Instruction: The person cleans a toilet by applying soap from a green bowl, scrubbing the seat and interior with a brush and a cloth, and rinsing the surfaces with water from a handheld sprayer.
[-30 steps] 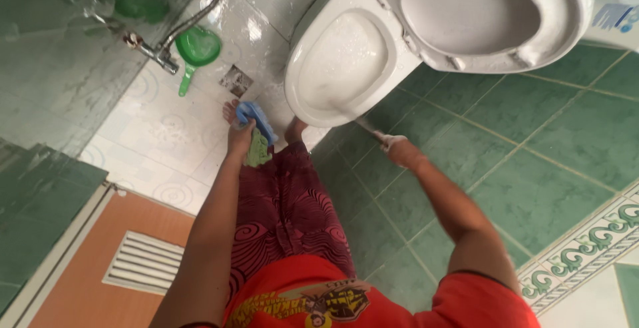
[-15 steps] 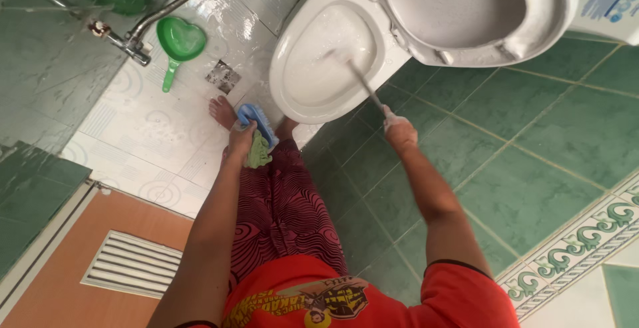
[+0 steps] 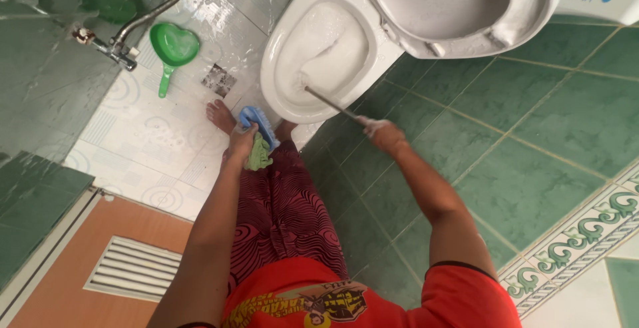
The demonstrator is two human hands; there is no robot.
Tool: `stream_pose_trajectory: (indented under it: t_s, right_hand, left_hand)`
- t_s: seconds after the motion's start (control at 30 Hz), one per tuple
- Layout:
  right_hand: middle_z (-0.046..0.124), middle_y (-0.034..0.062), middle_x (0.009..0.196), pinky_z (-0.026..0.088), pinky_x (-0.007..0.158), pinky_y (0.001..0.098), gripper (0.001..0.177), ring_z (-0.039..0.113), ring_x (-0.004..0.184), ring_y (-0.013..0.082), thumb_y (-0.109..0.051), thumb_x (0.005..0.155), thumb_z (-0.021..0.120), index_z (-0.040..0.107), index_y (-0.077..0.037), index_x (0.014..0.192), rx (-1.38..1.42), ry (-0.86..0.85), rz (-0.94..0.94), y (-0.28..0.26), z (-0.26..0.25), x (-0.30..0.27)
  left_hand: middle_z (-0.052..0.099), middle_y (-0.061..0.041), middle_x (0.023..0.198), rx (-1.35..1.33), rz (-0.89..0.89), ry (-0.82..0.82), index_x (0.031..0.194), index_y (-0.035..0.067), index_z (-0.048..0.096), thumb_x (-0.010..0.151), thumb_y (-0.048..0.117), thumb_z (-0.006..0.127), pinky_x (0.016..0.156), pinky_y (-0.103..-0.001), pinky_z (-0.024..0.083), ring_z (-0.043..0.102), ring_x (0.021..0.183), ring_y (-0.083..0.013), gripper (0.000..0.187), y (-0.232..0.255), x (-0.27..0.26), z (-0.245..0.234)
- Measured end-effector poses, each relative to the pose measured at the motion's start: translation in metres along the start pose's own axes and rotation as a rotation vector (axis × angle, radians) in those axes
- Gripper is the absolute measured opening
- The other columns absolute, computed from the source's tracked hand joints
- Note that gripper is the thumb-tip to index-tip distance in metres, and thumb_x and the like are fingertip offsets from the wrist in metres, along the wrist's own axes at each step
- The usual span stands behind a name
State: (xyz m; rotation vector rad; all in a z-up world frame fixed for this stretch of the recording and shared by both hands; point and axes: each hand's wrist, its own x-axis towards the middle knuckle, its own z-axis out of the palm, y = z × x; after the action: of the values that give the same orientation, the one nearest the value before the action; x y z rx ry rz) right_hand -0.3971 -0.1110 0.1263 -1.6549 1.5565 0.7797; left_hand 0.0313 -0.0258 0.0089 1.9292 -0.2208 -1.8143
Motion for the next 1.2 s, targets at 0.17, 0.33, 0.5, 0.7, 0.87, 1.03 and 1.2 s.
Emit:
stream_pose_trajectory:
  t_s: [0.17, 0.33, 0.5, 0.7, 0.87, 1.03, 1.2]
  right_hand:
    - [0.073, 0.0192, 0.11, 0.058, 0.085, 0.0477, 0.048, 0.071, 0.098, 0.0371, -0.027, 0.106, 0.051, 0.047, -0.028, 0.155, -0.151, 0.139, 0.329, 0.007, -0.008, 0.026]
    - [0.071, 0.0171, 0.115, 0.057, 0.084, 0.0479, 0.055, 0.07, 0.101, 0.0364, -0.028, 0.101, 0.054, 0.043, -0.037, 0.154, -0.095, 0.002, 0.12, 0.008, -0.01, 0.034]
    - [0.077, 0.0158, 0.11, 0.06, 0.084, 0.0457, 0.058, 0.075, 0.099, 0.0337, -0.022, 0.111, 0.047, 0.033, -0.029, 0.167, -0.204, 0.149, 0.258, 0.017, 0.01, 0.044]
    - [0.07, 0.0118, 0.125, 0.059, 0.081, 0.0474, 0.054, 0.073, 0.1, 0.0351, -0.022, 0.101, 0.052, 0.045, -0.031, 0.153, -0.148, 0.057, 0.042, 0.021, -0.026, 0.035]
    - [0.07, 0.0199, 0.117, 0.054, 0.091, 0.049, 0.05, 0.068, 0.104, 0.0394, -0.028, 0.099, 0.059, 0.052, -0.031, 0.149, -0.139, -0.031, 0.049, 0.007, -0.035, 0.002]
    - [0.071, 0.0126, 0.125, 0.057, 0.085, 0.0519, 0.057, 0.072, 0.105, 0.0349, -0.016, 0.103, 0.048, 0.046, -0.029, 0.158, -0.253, -0.021, 0.142, 0.036, -0.058, 0.0]
    - [0.069, 0.0195, 0.117, 0.054, 0.087, 0.0488, 0.048, 0.068, 0.102, 0.0383, -0.025, 0.099, 0.055, 0.053, -0.034, 0.146, -0.184, -0.15, 0.094, 0.006, -0.065, -0.006]
  left_hand:
    - [0.071, -0.007, 0.101, -0.019, 0.023, -0.01, 0.116, 0.002, 0.067, 0.094, 0.023, 0.072, 0.081, -0.031, 0.052, 0.064, 0.089, -0.0167, 0.03, -0.007, 0.001, -0.001]
    - [0.071, -0.006, 0.103, 0.076, 0.03, -0.002, 0.116, 0.004, 0.067, 0.096, 0.022, 0.071, 0.083, -0.03, 0.05, 0.064, 0.093, -0.0156, 0.028, -0.009, 0.008, -0.002]
    - [0.069, -0.008, 0.102, -0.013, 0.022, -0.013, 0.115, 0.002, 0.067, 0.095, 0.024, 0.071, 0.083, -0.033, 0.05, 0.062, 0.091, -0.018, 0.03, -0.001, 0.004, 0.0]
    - [0.071, -0.007, 0.105, 0.095, 0.054, -0.004, 0.116, 0.002, 0.068, 0.097, 0.025, 0.07, 0.087, -0.032, 0.05, 0.063, 0.096, -0.0177, 0.03, 0.006, -0.002, -0.002]
    - [0.07, -0.007, 0.106, -0.063, -0.009, -0.029, 0.12, 0.004, 0.066, 0.093, 0.023, 0.07, 0.085, -0.034, 0.051, 0.063, 0.094, -0.0187, 0.033, 0.0, 0.005, -0.008]
    - [0.071, -0.005, 0.11, -0.044, 0.024, -0.017, 0.12, 0.002, 0.067, 0.095, 0.023, 0.07, 0.088, -0.032, 0.049, 0.062, 0.098, -0.0167, 0.033, -0.008, 0.009, -0.013]
    - [0.071, -0.006, 0.108, 0.02, 0.07, -0.019, 0.12, 0.004, 0.065, 0.094, 0.022, 0.07, 0.088, -0.03, 0.049, 0.064, 0.097, -0.0164, 0.033, 0.006, 0.006, -0.011]
